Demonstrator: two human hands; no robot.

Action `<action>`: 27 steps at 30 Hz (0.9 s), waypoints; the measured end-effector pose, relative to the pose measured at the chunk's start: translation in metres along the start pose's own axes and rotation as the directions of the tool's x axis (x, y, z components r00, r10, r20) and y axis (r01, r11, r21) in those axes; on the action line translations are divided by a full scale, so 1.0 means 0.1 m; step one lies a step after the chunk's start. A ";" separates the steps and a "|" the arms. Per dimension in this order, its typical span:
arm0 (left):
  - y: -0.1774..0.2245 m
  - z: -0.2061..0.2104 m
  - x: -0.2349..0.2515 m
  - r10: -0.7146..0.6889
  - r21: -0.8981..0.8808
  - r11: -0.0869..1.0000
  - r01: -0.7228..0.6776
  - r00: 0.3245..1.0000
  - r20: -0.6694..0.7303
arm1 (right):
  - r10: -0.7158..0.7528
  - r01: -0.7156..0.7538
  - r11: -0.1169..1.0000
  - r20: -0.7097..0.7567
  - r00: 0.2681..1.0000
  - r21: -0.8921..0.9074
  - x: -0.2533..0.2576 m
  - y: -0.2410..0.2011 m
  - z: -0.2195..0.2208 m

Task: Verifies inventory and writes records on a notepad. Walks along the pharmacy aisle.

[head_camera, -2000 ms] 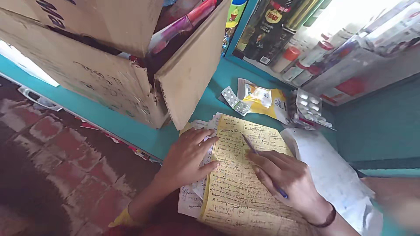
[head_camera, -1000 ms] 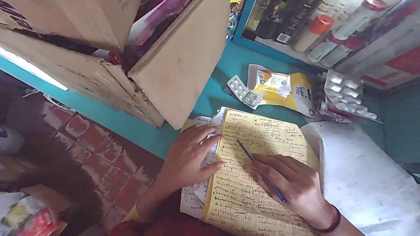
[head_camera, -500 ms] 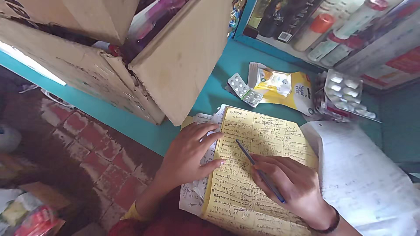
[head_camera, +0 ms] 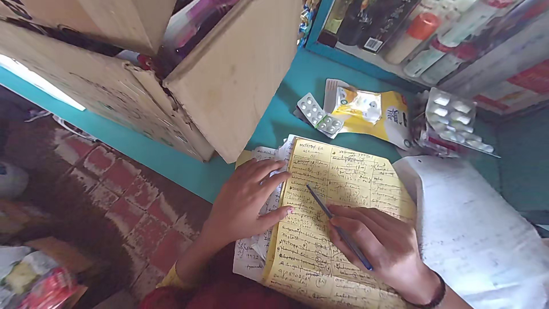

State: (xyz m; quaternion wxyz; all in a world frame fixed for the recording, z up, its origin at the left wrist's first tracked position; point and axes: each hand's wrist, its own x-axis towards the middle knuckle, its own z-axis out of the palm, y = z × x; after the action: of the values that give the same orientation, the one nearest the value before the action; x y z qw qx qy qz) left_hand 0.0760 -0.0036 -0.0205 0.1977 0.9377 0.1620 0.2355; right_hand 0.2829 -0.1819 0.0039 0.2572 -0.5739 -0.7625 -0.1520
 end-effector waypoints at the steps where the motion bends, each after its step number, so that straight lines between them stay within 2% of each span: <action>1: 0.00 0.00 0.00 0.000 0.001 1.000 0.000 1.000 0.002 | 0.000 0.000 1.000 -0.001 1.000 0.000 0.00 0.00 0.00; 27: 0.01 -0.01 0.00 0.005 0.015 1.000 -0.005 1.000 0.008 | 0.004 -0.004 1.000 -0.005 1.000 0.003 0.01 0.00 0.01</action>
State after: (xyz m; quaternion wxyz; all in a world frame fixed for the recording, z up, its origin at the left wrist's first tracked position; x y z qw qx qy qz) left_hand 0.0757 -0.0036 -0.0190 0.1908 0.9405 0.1606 0.2308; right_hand 0.2821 -0.1806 0.0041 0.2603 -0.5745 -0.7611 -0.1517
